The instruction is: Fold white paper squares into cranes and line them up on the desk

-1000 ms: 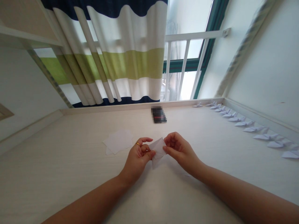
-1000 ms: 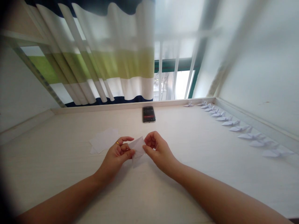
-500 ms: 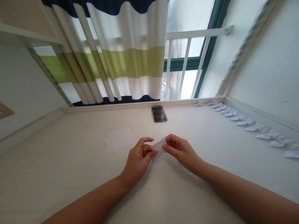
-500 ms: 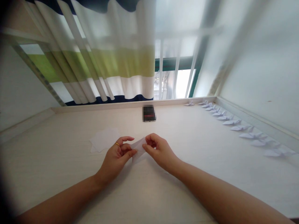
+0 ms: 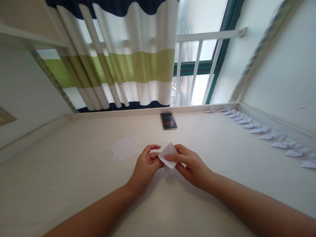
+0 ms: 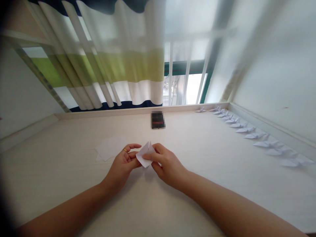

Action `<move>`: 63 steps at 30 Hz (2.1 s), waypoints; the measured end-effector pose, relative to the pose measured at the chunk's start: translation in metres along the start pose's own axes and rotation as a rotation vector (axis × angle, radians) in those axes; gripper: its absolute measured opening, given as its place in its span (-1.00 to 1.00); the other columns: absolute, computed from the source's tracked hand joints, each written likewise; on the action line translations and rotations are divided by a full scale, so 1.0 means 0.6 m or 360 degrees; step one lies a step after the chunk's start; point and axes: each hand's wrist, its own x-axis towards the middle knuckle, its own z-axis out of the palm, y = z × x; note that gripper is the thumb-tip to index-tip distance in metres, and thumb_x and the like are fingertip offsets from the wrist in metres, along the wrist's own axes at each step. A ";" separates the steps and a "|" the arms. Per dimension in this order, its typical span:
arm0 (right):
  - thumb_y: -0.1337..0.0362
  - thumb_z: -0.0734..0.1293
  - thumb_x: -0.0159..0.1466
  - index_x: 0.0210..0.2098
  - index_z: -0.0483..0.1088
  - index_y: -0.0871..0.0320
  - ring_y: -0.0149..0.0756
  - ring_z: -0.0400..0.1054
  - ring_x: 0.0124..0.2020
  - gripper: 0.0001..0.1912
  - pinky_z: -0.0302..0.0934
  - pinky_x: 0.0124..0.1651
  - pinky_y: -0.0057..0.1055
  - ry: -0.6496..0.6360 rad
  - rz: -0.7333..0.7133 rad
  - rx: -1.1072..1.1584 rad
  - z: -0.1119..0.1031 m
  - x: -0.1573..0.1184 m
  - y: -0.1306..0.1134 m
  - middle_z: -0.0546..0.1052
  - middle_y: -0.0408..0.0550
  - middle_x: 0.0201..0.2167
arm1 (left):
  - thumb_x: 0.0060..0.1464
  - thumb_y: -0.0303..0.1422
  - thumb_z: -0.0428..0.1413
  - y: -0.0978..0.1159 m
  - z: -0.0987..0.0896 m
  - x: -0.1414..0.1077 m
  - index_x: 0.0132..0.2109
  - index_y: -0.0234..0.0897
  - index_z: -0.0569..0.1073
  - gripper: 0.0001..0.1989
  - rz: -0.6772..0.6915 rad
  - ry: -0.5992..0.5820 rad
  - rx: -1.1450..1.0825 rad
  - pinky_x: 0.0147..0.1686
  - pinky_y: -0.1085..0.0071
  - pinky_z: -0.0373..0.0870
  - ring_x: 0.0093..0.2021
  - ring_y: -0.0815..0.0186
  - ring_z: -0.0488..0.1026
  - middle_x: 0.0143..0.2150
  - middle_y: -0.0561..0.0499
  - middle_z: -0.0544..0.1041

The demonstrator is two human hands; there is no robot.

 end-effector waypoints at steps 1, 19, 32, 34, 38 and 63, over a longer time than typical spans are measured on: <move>0.50 0.17 0.11 -0.24 0.41 0.07 -0.32 0.30 -0.31 -0.69 0.22 -0.30 -0.39 -0.0014 0.0007 0.0014 -0.001 0.000 0.001 0.38 -0.01 -0.31 | -0.22 -0.44 0.21 0.000 -0.001 0.000 -0.17 -0.29 0.19 -0.56 0.0001 0.0001 -0.0020 -0.36 0.43 0.33 -0.42 0.35 0.46 -0.42 0.02 0.53; 0.39 0.18 0.17 0.00 0.27 0.07 -0.23 0.16 0.03 -0.61 0.15 -0.02 -0.26 -0.0288 -0.0132 -0.0117 -0.004 0.000 0.005 0.27 0.08 0.01 | -0.16 -0.41 0.17 0.000 0.001 0.000 -0.25 -0.30 0.26 -0.71 0.0133 0.0182 -0.0161 -0.34 0.44 0.35 -0.37 0.36 0.45 -0.40 0.05 0.50; 0.47 0.18 0.12 -0.10 0.34 0.04 -0.27 0.26 -0.12 -0.62 0.19 -0.11 -0.29 -0.0130 -0.0123 0.0266 -0.016 0.007 -0.004 0.36 0.01 -0.14 | -0.10 -0.39 0.12 0.010 0.000 -0.004 -0.29 -0.37 0.46 -0.82 -0.0046 -0.0013 -0.0416 -0.24 0.36 0.36 -0.35 0.35 0.44 -0.37 -0.03 0.52; 0.48 0.18 0.12 -0.12 0.36 0.05 -0.28 0.27 -0.15 -0.63 0.19 -0.12 -0.29 -0.0139 -0.0117 0.0327 -0.019 0.009 -0.006 0.37 0.01 -0.17 | -0.12 -0.38 0.14 0.010 0.001 -0.005 -0.28 -0.36 0.47 -0.81 -0.0058 -0.0026 -0.0398 -0.22 0.36 0.36 -0.34 0.35 0.43 -0.36 -0.03 0.53; 0.49 0.16 0.08 -0.17 0.38 0.07 -0.27 0.28 -0.18 -0.63 0.21 -0.16 -0.31 -0.0162 -0.0114 0.0394 -0.022 0.010 -0.011 0.38 0.00 -0.21 | -0.15 -0.40 0.18 0.010 0.004 -0.004 -0.29 -0.35 0.48 -0.80 -0.0081 -0.0051 -0.0355 -0.20 0.33 0.36 -0.33 0.34 0.43 -0.34 -0.04 0.53; 0.35 0.22 0.12 -0.52 0.16 0.14 -0.37 0.23 -0.39 -0.88 0.15 -0.35 -0.41 0.0107 0.0495 0.0065 0.031 0.000 -0.019 0.33 -0.09 -0.40 | -0.13 -0.38 0.15 -0.007 0.012 0.000 -0.42 -0.34 0.34 -0.86 0.0108 0.0142 0.0016 -0.36 0.52 0.32 -0.45 0.49 0.35 -0.48 0.11 0.40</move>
